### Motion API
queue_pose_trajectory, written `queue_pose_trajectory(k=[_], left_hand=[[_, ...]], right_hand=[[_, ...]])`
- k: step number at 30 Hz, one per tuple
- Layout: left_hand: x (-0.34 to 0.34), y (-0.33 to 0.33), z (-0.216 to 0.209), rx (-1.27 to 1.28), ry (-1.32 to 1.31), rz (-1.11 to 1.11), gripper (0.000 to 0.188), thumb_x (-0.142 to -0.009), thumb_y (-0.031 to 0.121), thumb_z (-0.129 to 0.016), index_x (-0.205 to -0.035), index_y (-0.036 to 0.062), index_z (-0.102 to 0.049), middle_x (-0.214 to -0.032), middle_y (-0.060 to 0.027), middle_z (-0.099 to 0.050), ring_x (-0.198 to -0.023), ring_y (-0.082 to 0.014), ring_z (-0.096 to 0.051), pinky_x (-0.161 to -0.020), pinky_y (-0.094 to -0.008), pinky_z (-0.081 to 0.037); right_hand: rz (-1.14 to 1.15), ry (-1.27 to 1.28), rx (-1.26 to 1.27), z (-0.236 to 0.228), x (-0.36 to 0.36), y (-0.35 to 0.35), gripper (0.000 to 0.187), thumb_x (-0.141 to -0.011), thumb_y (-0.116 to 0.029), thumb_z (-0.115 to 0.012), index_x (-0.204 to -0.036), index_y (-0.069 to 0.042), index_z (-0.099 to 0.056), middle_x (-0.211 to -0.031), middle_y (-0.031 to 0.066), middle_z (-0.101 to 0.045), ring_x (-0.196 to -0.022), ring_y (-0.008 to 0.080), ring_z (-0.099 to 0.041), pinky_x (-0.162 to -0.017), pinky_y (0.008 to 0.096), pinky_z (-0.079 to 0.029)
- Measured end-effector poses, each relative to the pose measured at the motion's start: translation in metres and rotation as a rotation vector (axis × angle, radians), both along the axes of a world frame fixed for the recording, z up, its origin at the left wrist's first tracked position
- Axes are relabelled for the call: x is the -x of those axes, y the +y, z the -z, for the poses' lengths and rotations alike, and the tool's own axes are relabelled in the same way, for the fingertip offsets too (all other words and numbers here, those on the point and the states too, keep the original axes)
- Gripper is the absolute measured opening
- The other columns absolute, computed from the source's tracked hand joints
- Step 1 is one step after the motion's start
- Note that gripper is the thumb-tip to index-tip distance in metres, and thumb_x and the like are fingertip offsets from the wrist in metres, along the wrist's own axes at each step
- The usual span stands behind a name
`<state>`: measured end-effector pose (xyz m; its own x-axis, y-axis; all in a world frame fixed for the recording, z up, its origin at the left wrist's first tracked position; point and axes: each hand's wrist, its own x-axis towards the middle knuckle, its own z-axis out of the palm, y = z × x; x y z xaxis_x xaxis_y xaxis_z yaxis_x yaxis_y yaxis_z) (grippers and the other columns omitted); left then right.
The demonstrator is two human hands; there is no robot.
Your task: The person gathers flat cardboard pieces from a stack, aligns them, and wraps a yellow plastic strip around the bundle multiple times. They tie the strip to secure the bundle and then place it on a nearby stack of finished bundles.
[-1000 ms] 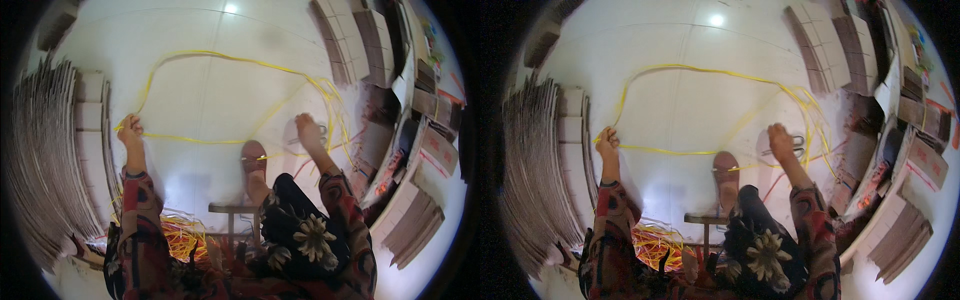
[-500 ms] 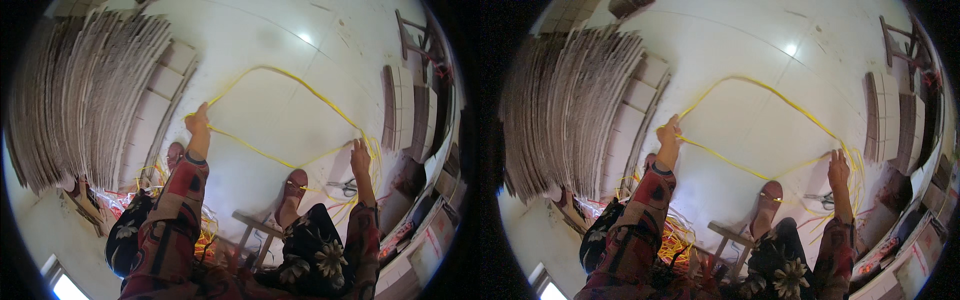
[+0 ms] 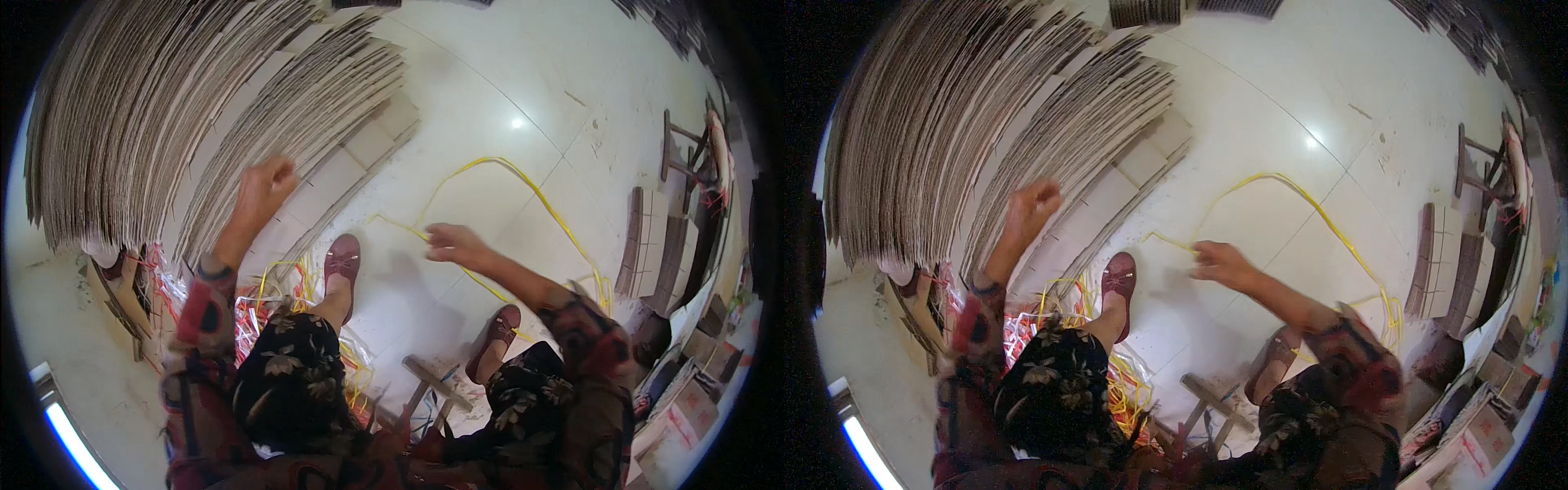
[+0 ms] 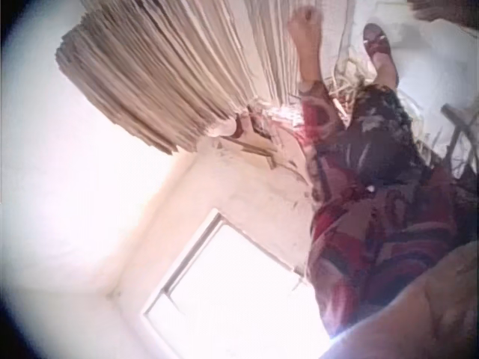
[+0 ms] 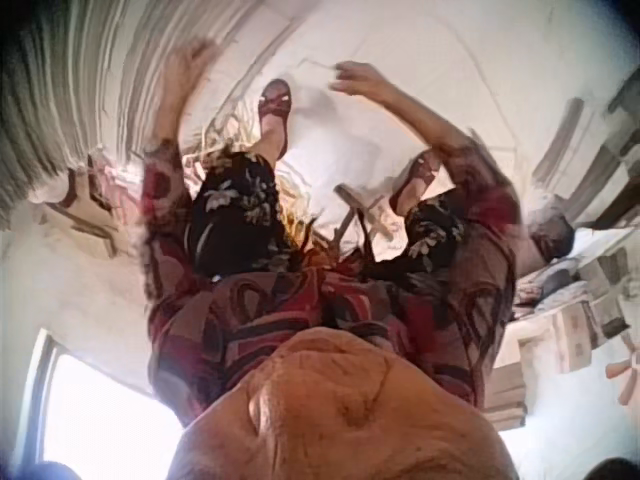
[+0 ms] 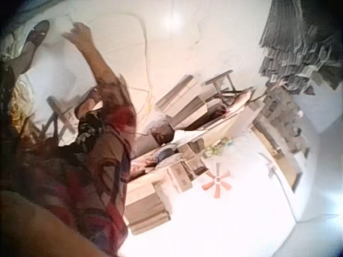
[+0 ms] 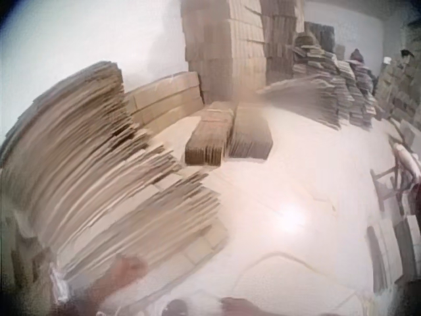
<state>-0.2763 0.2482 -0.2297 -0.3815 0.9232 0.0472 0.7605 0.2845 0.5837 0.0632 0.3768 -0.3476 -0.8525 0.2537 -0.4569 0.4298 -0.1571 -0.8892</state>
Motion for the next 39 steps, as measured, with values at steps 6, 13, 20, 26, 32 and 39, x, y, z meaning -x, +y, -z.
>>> queue_pose_trajectory(k=[6,13,20,26,32,39], left_hand=[[-0.006,-0.143,0.184,0.427,-0.32,0.115,0.019,-0.07,0.007,-0.06,-0.088,0.0002,-0.065,-0.081,-0.0174,-0.063,-0.078,-0.0295,-0.061,-0.073,-0.0379,-0.048],[-0.021,-0.168,0.191,0.297,-0.371,-0.172,0.025,-0.069,0.004,-0.06,-0.093,-0.0002,-0.063,-0.09,-0.0175,-0.065,-0.086,-0.0297,-0.063,-0.078,-0.0358,-0.049],[-0.029,-0.201,0.204,0.682,-0.028,0.065,0.024,-0.073,0.007,-0.053,-0.095,0.0055,-0.062,-0.09,-0.0171,-0.064,-0.086,-0.0365,-0.062,-0.075,-0.0459,-0.048],[-0.033,-0.241,0.176,1.135,0.189,0.239,0.022,-0.076,0.008,-0.052,-0.095,0.006,-0.062,-0.093,-0.016,-0.063,-0.083,-0.0331,-0.063,-0.073,-0.0443,-0.049],[-0.027,-0.257,0.125,1.199,0.121,0.088,0.026,-0.081,0.007,-0.051,-0.105,0.0025,-0.06,-0.103,-0.0201,-0.06,-0.088,-0.0334,-0.062,-0.077,-0.0426,-0.049],[0.048,-0.135,-0.028,0.272,0.704,-0.174,0.055,-0.078,0.005,-0.06,-0.13,-0.0014,-0.042,-0.124,-0.02,-0.053,-0.115,-0.0323,-0.052,-0.088,-0.0407,-0.048]], right_hand=[[0.542,-0.134,0.516,0.062,0.15,-0.081,0.077,-0.074,-0.03,-0.072,-0.135,-0.001,-0.034,-0.114,0.0137,-0.054,-0.104,0.0229,-0.053,-0.081,0.0367,-0.046],[0.896,-0.176,0.661,0.104,0.216,-0.117,0.041,-0.073,-0.025,-0.072,-0.102,-0.01,-0.047,-0.103,0.005,-0.053,-0.097,0.02,-0.05,-0.079,0.0386,-0.044],[0.999,-0.126,0.824,0.091,0.238,-0.122,0.04,-0.072,-0.019,-0.073,-0.102,-0.012,-0.047,-0.102,0.0027,-0.054,-0.097,0.0181,-0.05,-0.073,0.0442,-0.044],[0.676,-0.235,0.632,0.102,0.233,-0.112,0.043,-0.073,-0.017,-0.072,-0.108,-0.013,-0.048,-0.106,0.0043,-0.055,-0.099,0.0195,-0.051,-0.076,0.043,-0.044],[1.002,0.111,0.947,0.089,0.243,-0.132,0.044,-0.07,-0.004,-0.071,-0.109,-0.006,-0.05,-0.095,0.0056,-0.063,-0.081,0.0182,-0.06,-0.065,0.0337,-0.046],[0.921,0.027,0.74,0.086,0.241,-0.127,0.025,-0.069,-0.004,-0.072,-0.091,-0.003,-0.059,-0.083,0.0044,-0.064,-0.072,0.0155,-0.06,-0.064,0.0296,-0.048]])
